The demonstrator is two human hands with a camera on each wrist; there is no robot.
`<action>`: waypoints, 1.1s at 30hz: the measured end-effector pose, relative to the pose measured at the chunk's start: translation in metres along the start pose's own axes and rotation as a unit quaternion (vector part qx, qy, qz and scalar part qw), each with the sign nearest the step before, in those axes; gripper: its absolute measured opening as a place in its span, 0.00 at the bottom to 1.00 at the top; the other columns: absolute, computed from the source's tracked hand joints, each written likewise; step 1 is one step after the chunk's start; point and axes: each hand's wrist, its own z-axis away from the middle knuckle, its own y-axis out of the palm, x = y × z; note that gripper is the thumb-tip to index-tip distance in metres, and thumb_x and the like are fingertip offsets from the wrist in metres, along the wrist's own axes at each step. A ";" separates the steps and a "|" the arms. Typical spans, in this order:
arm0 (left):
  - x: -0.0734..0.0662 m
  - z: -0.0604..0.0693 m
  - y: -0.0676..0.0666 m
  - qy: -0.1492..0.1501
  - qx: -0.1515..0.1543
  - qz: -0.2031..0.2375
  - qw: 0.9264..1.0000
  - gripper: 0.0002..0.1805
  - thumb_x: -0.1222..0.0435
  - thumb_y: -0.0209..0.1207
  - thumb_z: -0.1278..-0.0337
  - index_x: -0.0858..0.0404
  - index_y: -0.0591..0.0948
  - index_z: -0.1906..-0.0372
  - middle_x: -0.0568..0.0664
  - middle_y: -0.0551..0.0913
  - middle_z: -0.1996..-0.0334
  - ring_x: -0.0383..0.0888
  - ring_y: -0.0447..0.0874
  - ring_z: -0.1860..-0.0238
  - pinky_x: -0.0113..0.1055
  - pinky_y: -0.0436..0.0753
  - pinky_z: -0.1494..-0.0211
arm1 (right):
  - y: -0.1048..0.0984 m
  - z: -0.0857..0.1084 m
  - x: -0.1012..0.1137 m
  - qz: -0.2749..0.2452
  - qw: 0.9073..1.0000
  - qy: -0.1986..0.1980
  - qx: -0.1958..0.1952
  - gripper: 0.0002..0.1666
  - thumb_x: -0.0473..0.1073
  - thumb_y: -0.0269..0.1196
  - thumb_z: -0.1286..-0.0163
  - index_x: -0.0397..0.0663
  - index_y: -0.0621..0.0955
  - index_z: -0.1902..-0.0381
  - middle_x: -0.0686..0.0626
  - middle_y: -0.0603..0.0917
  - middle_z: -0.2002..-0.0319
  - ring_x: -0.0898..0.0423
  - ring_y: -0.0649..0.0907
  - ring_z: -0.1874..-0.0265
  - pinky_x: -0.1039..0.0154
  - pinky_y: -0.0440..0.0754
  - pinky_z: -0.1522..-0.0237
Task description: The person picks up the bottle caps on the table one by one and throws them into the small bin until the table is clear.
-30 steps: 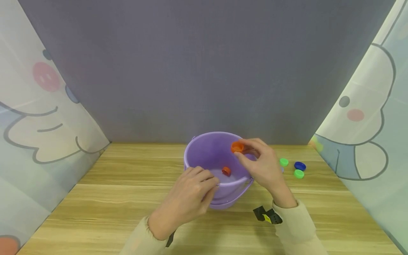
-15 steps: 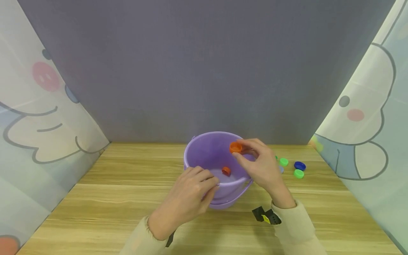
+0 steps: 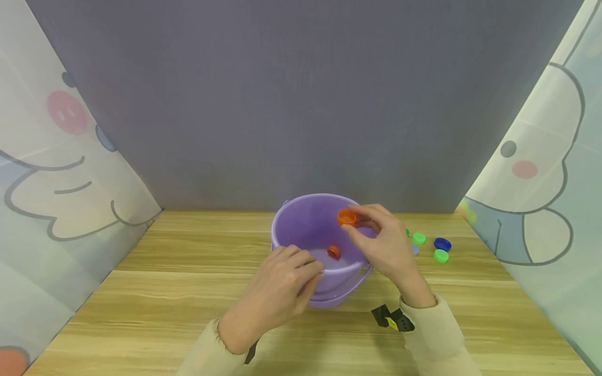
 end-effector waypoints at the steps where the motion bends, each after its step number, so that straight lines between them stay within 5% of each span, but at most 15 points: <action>1: 0.000 0.000 0.000 0.001 0.000 0.000 1.000 0.05 0.66 0.69 0.45 0.57 0.86 0.63 0.42 0.84 0.66 0.42 0.77 0.66 0.34 0.76 0.60 | 0.000 0.000 0.000 0.000 1.000 -0.001 0.000 0.22 0.29 0.72 0.40 0.36 0.84 0.47 0.44 0.83 0.54 0.52 0.86 0.56 0.67 0.84 0.51; 33: 0.000 -0.001 0.000 0.006 -0.001 -0.004 1.000 0.06 0.67 0.70 0.46 0.58 0.86 0.63 0.43 0.84 0.66 0.42 0.77 0.66 0.33 0.76 0.61 | -0.003 -0.001 0.003 -0.036 0.999 -0.010 -0.023 0.20 0.27 0.72 0.41 0.30 0.84 0.49 0.41 0.83 0.55 0.59 0.84 0.57 0.67 0.83 0.49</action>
